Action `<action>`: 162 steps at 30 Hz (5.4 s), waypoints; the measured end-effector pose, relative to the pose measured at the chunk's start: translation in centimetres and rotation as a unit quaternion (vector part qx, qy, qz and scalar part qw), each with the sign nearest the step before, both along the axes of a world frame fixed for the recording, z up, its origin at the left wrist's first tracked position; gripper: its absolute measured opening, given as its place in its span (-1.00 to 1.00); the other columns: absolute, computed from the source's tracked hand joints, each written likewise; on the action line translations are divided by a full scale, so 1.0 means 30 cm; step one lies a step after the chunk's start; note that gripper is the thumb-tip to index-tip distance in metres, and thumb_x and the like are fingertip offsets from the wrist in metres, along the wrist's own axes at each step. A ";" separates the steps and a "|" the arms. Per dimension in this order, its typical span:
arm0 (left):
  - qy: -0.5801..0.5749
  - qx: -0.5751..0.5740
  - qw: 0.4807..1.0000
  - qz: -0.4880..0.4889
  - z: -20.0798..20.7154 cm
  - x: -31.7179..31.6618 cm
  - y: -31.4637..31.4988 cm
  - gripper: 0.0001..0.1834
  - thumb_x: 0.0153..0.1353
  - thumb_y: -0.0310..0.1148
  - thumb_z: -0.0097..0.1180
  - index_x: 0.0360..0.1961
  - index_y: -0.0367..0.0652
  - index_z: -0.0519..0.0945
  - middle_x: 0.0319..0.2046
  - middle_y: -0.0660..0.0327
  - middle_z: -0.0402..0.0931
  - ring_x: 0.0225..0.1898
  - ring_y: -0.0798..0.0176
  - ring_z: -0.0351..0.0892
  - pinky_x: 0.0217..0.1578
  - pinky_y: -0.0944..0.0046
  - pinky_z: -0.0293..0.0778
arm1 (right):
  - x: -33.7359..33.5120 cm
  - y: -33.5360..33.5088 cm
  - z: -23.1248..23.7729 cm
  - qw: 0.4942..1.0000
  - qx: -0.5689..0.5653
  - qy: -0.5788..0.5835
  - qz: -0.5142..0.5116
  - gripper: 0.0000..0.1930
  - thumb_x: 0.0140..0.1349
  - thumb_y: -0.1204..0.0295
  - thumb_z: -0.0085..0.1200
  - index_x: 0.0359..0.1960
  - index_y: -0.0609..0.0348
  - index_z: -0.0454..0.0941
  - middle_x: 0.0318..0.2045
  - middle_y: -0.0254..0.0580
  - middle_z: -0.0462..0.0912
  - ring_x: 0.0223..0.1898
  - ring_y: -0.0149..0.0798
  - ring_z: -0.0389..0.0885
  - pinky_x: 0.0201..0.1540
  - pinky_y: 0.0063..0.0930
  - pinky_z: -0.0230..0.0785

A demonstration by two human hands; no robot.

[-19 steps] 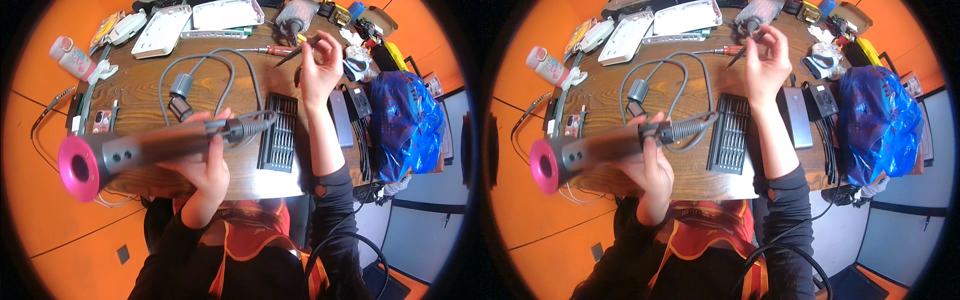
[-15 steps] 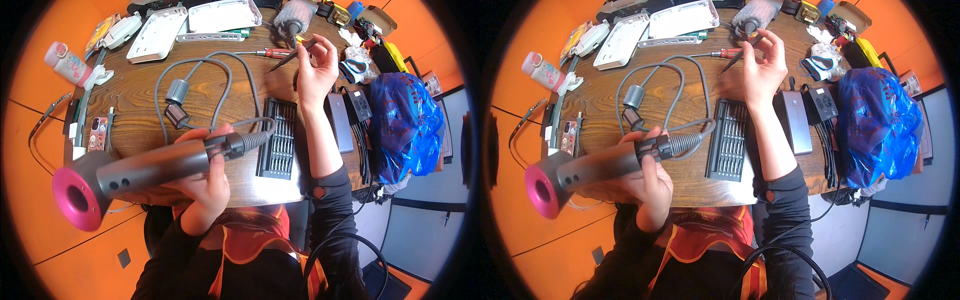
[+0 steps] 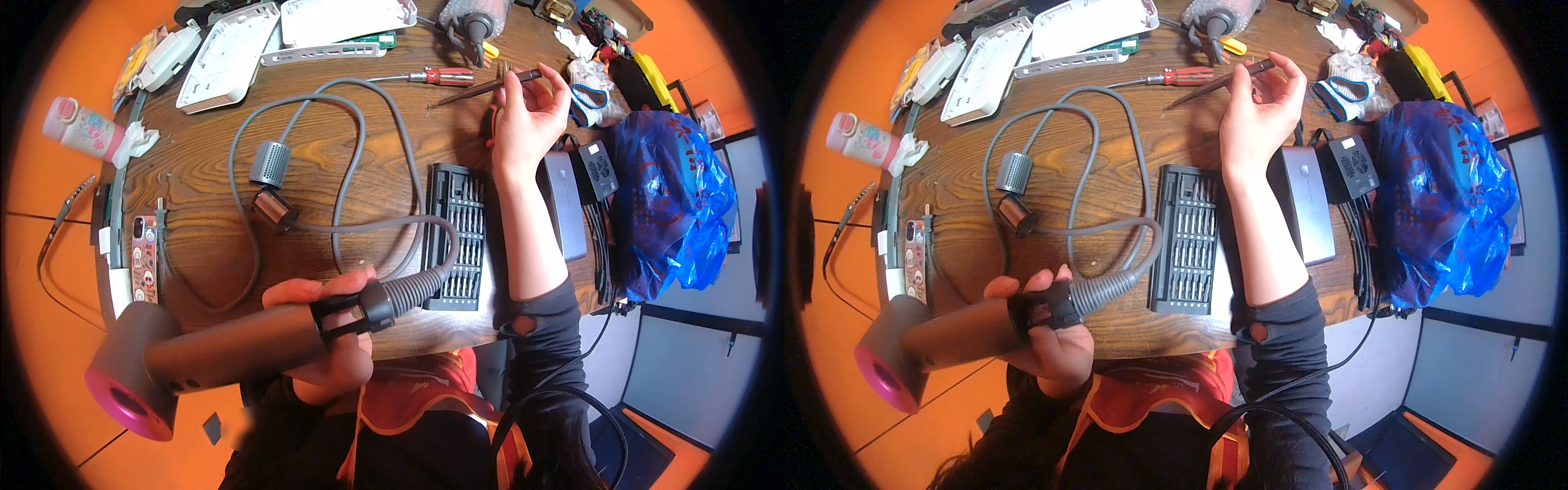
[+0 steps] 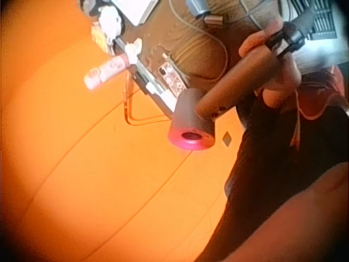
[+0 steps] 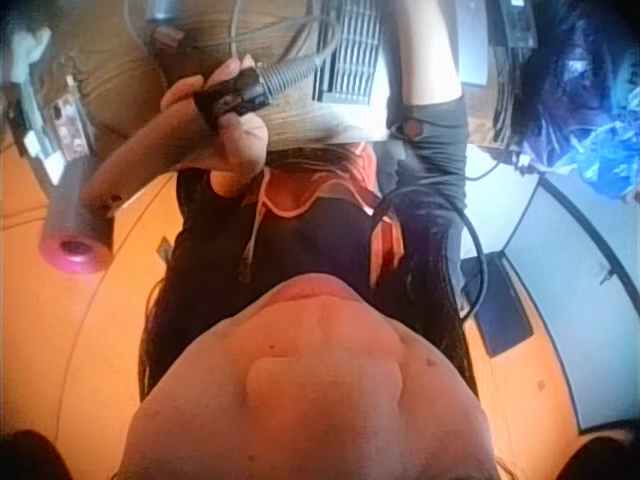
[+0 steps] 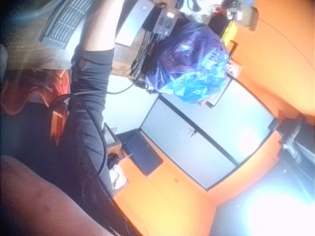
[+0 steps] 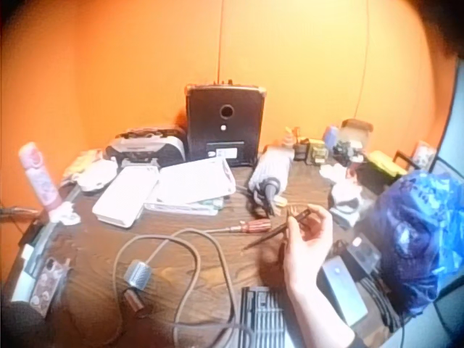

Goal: The person uses a screwdriver to pry open the casing of a hair dryer, removes the outer shell, and exposes the internal components. They then use a yellow-handled screwdriver to unscrew parts of the internal assembly.

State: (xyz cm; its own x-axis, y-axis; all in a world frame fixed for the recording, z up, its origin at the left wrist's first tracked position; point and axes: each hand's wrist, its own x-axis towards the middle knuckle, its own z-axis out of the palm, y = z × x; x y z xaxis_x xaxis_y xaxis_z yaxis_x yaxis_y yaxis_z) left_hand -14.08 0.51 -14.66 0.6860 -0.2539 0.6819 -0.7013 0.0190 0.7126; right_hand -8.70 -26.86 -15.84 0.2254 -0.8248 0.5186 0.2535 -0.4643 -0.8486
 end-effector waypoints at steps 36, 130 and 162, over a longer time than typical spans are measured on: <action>0.072 -0.275 0.952 -0.111 -0.030 0.005 0.033 -0.41 0.05 -0.58 -0.03 0.09 -0.31 0.01 -0.18 -0.17 0.41 -0.20 0.09 0.50 -0.18 0.29 0.45 | -0.052 0.096 0.089 0.844 -0.400 0.355 -0.030 -0.80 0.05 0.45 -0.01 -0.29 0.26 0.52 -0.41 0.14 0.51 -0.34 0.07 0.53 -0.23 -0.20 0.40; 0.517 -0.492 0.686 -0.143 0.297 0.301 0.298 -0.80 0.07 -0.46 0.09 -0.38 -0.26 0.32 -0.56 0.18 0.36 -0.48 0.26 0.39 -0.37 0.24 0.42 | -0.283 0.765 0.343 0.857 -0.405 0.168 0.272 -0.57 -0.05 0.19 0.25 -0.27 0.26 0.45 -0.55 -0.15 0.52 -0.55 -0.19 0.56 -0.53 -0.47 0.40; 0.335 -0.527 0.777 -0.076 0.337 0.210 0.258 -0.80 0.13 -0.29 0.06 -0.32 -0.13 0.34 -0.54 0.30 0.34 -0.53 0.35 0.38 -0.47 0.33 0.44 | -0.294 0.755 0.331 0.860 -0.402 0.075 0.304 -0.65 -0.12 0.50 0.24 -0.22 0.19 0.50 -0.40 -0.14 0.48 -0.44 -0.16 0.51 -0.39 -0.43 0.39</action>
State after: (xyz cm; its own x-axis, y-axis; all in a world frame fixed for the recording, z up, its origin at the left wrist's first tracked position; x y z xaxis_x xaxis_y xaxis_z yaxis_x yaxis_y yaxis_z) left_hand -7.78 8.24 -4.57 0.9935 0.0906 0.0693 -0.1121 0.8867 0.4485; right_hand -17.53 -4.21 -5.91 0.6028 0.0808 0.7938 0.5723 -0.7370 -0.3596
